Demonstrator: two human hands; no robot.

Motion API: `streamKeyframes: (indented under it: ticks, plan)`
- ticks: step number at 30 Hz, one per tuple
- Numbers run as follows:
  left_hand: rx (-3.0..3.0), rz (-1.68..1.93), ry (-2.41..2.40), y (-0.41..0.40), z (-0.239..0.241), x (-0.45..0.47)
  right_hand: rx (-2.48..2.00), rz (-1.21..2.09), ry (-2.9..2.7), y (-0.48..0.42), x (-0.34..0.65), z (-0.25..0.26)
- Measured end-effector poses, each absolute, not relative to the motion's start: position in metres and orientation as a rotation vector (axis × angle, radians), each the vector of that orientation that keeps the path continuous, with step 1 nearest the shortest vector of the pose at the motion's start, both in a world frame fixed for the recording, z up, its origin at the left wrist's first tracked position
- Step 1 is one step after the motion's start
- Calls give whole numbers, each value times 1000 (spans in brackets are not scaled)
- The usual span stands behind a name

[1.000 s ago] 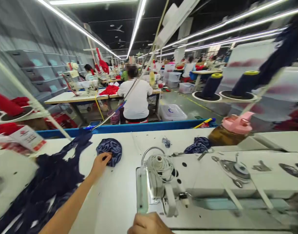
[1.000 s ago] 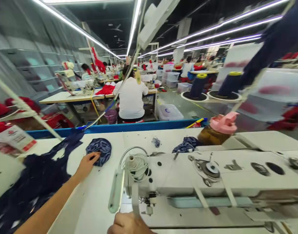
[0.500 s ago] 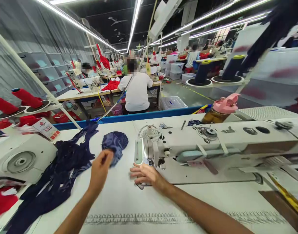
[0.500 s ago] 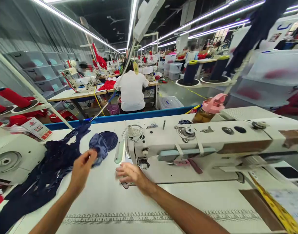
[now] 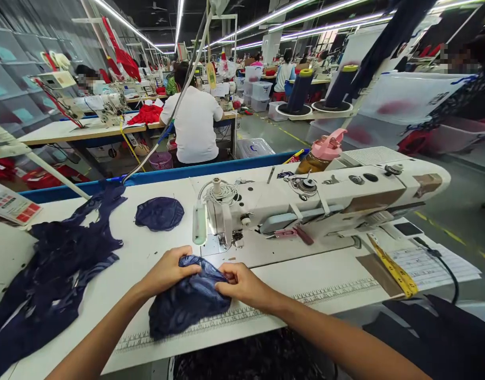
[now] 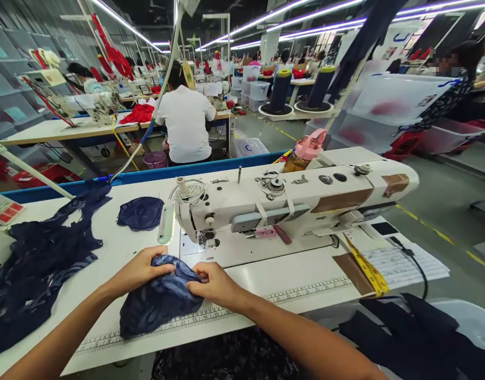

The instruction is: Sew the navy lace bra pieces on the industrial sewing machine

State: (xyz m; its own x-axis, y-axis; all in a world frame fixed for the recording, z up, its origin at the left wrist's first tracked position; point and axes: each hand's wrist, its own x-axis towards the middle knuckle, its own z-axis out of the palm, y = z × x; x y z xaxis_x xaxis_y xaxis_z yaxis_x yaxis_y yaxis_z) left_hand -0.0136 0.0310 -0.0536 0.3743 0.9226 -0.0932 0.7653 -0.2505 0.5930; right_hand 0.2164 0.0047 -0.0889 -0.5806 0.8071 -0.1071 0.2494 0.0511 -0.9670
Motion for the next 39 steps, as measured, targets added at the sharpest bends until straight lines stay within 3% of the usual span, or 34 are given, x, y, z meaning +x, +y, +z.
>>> streamKeyframes:
  ticks: [9,18,27,34,39]
  plan:
    - [2324,458,1777,45,-62,25,-1411,681,-2316,12,198,-95]
    - [2700,676,1473,-8,-129,32,-1223,110,-2679,18,241,-88]
    - [2690,677,1536,-2,-129,29,-1329,18,-2776,63,201,-86]
    - [2681,677,1505,2,-131,27,-1184,207,-2892,35,253,-75]
    - [2653,629,1480,12,-127,25,-1026,143,-2729,20,257,-81]
